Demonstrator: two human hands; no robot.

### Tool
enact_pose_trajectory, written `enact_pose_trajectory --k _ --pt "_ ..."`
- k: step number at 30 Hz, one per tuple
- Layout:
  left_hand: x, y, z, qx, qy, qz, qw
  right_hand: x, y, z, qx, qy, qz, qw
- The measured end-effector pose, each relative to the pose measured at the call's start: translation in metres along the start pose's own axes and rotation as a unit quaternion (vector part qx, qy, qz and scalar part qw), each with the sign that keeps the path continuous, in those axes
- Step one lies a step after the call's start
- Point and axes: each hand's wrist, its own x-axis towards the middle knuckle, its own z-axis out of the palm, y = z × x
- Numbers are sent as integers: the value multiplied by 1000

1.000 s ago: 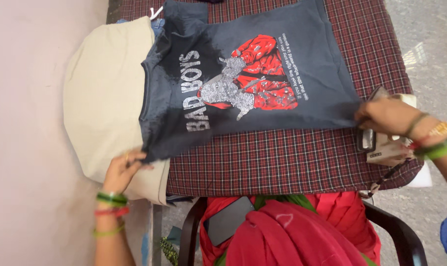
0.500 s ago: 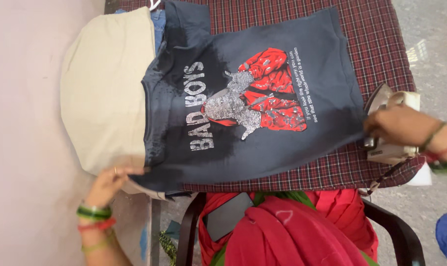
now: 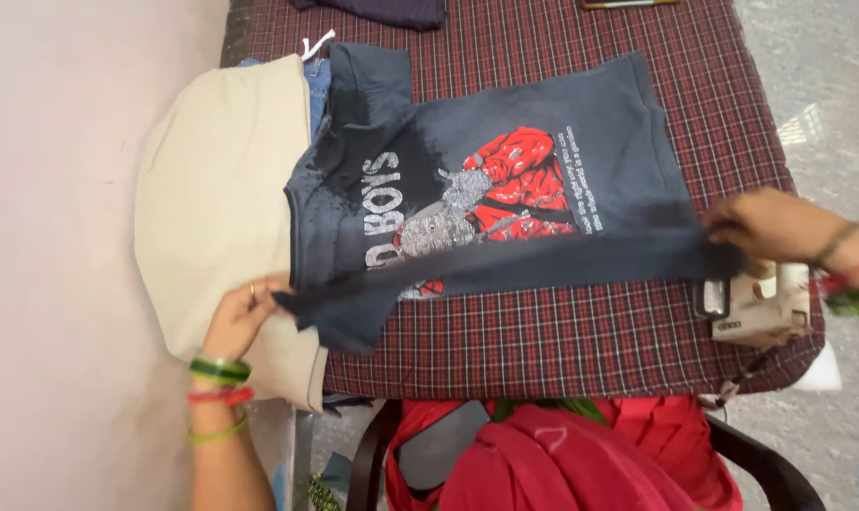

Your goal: The person irons a dark gray t-shirt on a plaid-covered ironing board. They repeatedly smooth the fabric with their hands, use a white electric iron to press the front, sleeves, and back, and fold the garment in half before ironing the folded edge. The person also briefly handles a light-colored cloth and a pair of jeans nearby.

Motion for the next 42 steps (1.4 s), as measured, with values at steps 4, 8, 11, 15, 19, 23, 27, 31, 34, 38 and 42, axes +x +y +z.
enact_pose_trajectory --k 4,8,11,15,19,23,27,31,34,38,42 --pt "1 28 -24 -9 -21 -25 999 4 14 -15 -12 -83 48 995" --pt "107 50 -35 -64 157 -29 985 71 39 -76 27 65 -1 998" --pt "192 76 -40 -276 177 96 940 122 35 -118 117 284 64 949" --pt "233 66 -25 -144 295 86 941 154 20 -115 16 501 -27 865" --pt "204 16 16 201 249 147 936 146 -5 -73 -25 325 3 945" --pt "140 6 40 414 244 208 852 128 -11 -45 -92 40 118 988" --pt "116 5 46 351 303 60 884 111 -23 -17 -219 28 62 973" --pt "122 -17 48 138 269 45 952 109 -52 0 -328 7 46 944" --pt "137 -31 48 169 266 66 947 115 -56 -6 -365 28 -7 931" --pt "126 -23 29 172 248 13 953 100 -40 -26 -413 11 -18 911" --pt "67 -7 24 192 196 16 961 62 12 -37 -322 40 73 943"
